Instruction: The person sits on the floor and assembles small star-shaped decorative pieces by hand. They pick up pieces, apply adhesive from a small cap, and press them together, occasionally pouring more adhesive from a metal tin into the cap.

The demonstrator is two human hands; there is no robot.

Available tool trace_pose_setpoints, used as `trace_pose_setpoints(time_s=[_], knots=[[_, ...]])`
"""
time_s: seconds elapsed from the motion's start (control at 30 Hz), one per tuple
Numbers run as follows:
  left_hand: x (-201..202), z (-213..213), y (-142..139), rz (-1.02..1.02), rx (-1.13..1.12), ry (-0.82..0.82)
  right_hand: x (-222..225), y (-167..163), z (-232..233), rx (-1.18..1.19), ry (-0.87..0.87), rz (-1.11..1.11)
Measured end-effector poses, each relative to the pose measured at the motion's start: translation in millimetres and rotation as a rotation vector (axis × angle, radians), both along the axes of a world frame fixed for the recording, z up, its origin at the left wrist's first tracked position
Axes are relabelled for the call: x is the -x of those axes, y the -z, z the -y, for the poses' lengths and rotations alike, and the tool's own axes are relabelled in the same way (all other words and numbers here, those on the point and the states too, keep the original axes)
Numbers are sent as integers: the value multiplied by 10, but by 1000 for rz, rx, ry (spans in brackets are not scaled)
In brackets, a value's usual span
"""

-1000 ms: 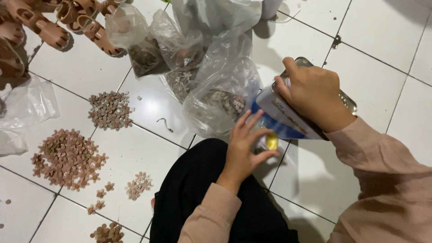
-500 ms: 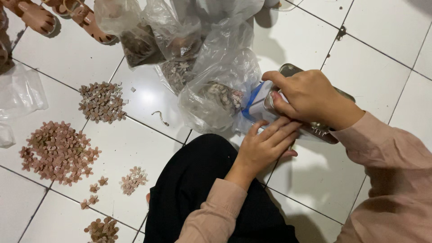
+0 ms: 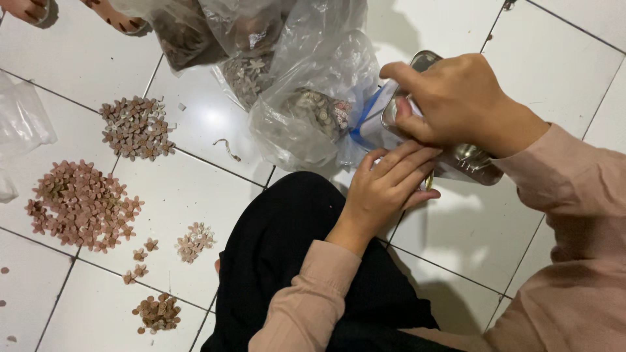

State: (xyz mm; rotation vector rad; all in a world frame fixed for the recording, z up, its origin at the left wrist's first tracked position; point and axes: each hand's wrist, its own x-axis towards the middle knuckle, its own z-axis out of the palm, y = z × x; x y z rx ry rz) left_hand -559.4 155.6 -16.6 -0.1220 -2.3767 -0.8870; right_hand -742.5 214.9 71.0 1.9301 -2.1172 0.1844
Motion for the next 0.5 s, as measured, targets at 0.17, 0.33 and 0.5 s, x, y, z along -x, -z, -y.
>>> trace_pose_setpoints(time_s=[0.17, 0.33, 0.5], knots=[[32, 21, 6, -13, 41, 47, 233, -202, -148, 237, -222, 44], [-44, 12, 5, -55, -66, 38, 691, -387, -1093, 116, 588, 525], [-154, 181, 96, -72, -659, -221, 602, 564, -1849, -129, 1123, 614]])
